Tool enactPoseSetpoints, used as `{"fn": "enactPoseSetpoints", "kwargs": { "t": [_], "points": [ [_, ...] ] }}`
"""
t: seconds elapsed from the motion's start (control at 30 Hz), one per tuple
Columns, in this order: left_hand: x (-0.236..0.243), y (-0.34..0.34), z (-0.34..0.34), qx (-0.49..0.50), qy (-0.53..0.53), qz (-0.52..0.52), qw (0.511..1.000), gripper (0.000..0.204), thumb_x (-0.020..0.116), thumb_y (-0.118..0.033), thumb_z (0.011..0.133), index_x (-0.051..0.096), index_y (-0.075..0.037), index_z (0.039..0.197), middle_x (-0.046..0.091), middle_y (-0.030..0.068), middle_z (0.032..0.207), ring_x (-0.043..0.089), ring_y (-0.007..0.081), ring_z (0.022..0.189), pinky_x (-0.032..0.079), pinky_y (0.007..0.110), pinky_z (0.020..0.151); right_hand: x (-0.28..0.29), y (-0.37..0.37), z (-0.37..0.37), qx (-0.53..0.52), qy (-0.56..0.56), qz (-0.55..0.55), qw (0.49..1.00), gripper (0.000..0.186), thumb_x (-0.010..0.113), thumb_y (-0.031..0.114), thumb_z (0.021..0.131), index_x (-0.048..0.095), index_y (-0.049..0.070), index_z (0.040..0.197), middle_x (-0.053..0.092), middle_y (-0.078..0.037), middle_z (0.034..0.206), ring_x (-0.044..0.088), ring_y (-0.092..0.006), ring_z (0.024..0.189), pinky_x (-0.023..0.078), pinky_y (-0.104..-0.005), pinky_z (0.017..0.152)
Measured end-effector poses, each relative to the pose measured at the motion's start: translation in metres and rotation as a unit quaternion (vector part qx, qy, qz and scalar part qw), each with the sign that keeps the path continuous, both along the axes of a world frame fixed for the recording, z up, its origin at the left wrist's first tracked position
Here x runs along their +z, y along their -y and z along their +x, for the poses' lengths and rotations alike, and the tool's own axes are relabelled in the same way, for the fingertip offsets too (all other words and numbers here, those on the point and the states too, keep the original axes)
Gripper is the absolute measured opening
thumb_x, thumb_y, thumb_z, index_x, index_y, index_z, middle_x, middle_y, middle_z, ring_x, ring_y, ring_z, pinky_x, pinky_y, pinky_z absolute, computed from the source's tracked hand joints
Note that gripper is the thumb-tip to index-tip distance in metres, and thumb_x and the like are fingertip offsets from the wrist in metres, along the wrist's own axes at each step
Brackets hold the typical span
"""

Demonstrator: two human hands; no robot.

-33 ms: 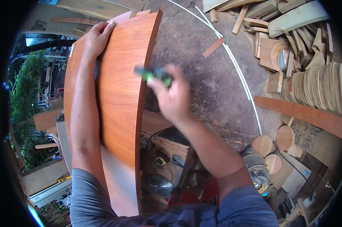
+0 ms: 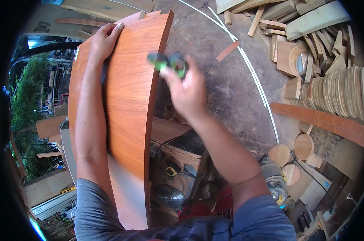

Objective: The person applies a flexible edging strip to the curved edge of a wooden panel by hand, using scissors to trim the excess strip and applying glue from a bottle.

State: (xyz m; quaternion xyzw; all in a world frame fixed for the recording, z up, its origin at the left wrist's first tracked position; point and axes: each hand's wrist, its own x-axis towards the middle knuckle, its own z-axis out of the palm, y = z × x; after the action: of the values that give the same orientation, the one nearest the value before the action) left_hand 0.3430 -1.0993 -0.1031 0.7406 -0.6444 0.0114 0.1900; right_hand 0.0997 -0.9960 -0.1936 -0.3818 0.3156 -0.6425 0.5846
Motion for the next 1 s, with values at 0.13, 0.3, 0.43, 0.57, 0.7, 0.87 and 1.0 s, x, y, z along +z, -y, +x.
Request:
{"fn": "enactPoseSetpoints", "kwargs": {
  "t": [0.13, 0.3, 0.43, 0.57, 0.7, 0.87, 1.0],
  "points": [
    [0.005, 0.000, -0.003, -0.002, 0.015, -0.008, 1.000, 0.048, 0.061, -0.050, 0.084, 0.069, -0.003, 0.093, 0.066, 0.0162, 0.080, 0.063, 0.0297, 0.078, 0.048, 0.038, 0.071, 0.021, 0.083, -0.008, -0.044, -0.188, -0.014, 0.981, 0.017, 0.062, 0.016, 0.089, 0.056, 0.002, 0.097, 0.063, -0.008, 0.086, 0.061, -0.0162, 0.078, 0.050, -0.0311, 0.074],
    [0.004, -0.001, -0.003, -0.008, 0.028, -0.021, 0.999, 0.048, 0.061, -0.049, 0.084, 0.069, -0.002, 0.094, 0.066, 0.0170, 0.080, 0.062, 0.0302, 0.078, 0.048, 0.039, 0.071, 0.000, 0.097, -0.003, -0.062, -0.150, -0.094, 0.982, 0.018, 0.063, 0.013, 0.089, 0.056, 0.002, 0.102, 0.064, -0.006, 0.091, 0.060, -0.0130, 0.083, 0.048, -0.0307, 0.078],
    [0.006, -0.003, -0.007, -0.003, 0.032, -0.008, 0.999, 0.049, 0.060, -0.049, 0.084, 0.069, -0.002, 0.093, 0.066, 0.0172, 0.082, 0.062, 0.0313, 0.079, 0.048, 0.039, 0.072, 0.010, 0.111, -0.003, -0.079, -0.141, -0.087, 0.983, 0.015, 0.063, 0.014, 0.090, 0.058, 0.003, 0.100, 0.063, -0.002, 0.089, 0.056, -0.0104, 0.083, 0.045, -0.0268, 0.078],
    [0.006, -0.001, -0.010, -0.005, 0.031, -0.018, 0.999, 0.049, 0.060, -0.050, 0.084, 0.069, -0.002, 0.093, 0.066, 0.0167, 0.081, 0.063, 0.0316, 0.080, 0.048, 0.039, 0.073, 0.002, 0.111, -0.003, -0.078, -0.132, -0.087, 0.984, 0.017, 0.062, 0.013, 0.090, 0.058, 0.003, 0.103, 0.063, -0.004, 0.094, 0.056, -0.0117, 0.085, 0.044, -0.0292, 0.082],
    [0.003, -0.001, 0.000, -0.004, 0.062, -0.024, 0.998, 0.050, 0.058, -0.052, 0.086, 0.069, -0.003, 0.095, 0.067, 0.0165, 0.085, 0.063, 0.0284, 0.081, 0.048, 0.037, 0.073, 0.005, 0.097, -0.004, -0.043, -0.115, -0.095, 0.988, 0.018, 0.064, 0.011, 0.088, 0.057, 0.001, 0.101, 0.064, -0.006, 0.092, 0.059, -0.0124, 0.086, 0.046, -0.0297, 0.079],
    [0.009, -0.016, -0.020, -0.019, -0.006, 0.019, 1.000, 0.042, 0.064, -0.038, 0.084, 0.064, -0.001, 0.103, 0.066, 0.0198, 0.097, 0.063, 0.0281, 0.091, 0.048, 0.036, 0.079, 0.014, 0.068, -0.007, -0.037, -0.170, -0.024, 0.984, 0.016, 0.063, 0.014, 0.088, 0.057, 0.003, 0.096, 0.062, -0.006, 0.088, 0.057, -0.0138, 0.081, 0.046, -0.0305, 0.077],
    [0.006, -0.085, 0.007, -0.196, -0.046, -0.049, 0.978, 0.053, 0.062, -0.035, 0.087, 0.052, -0.006, 0.130, 0.052, 0.0191, 0.131, 0.049, 0.0297, 0.123, 0.037, 0.035, 0.102, 0.009, 0.003, -0.007, 0.022, -0.153, -0.055, 0.987, 0.016, 0.064, 0.010, 0.087, 0.055, 0.002, 0.098, 0.061, -0.005, 0.088, 0.057, -0.0123, 0.081, 0.046, -0.0278, 0.076]
  ]
}}
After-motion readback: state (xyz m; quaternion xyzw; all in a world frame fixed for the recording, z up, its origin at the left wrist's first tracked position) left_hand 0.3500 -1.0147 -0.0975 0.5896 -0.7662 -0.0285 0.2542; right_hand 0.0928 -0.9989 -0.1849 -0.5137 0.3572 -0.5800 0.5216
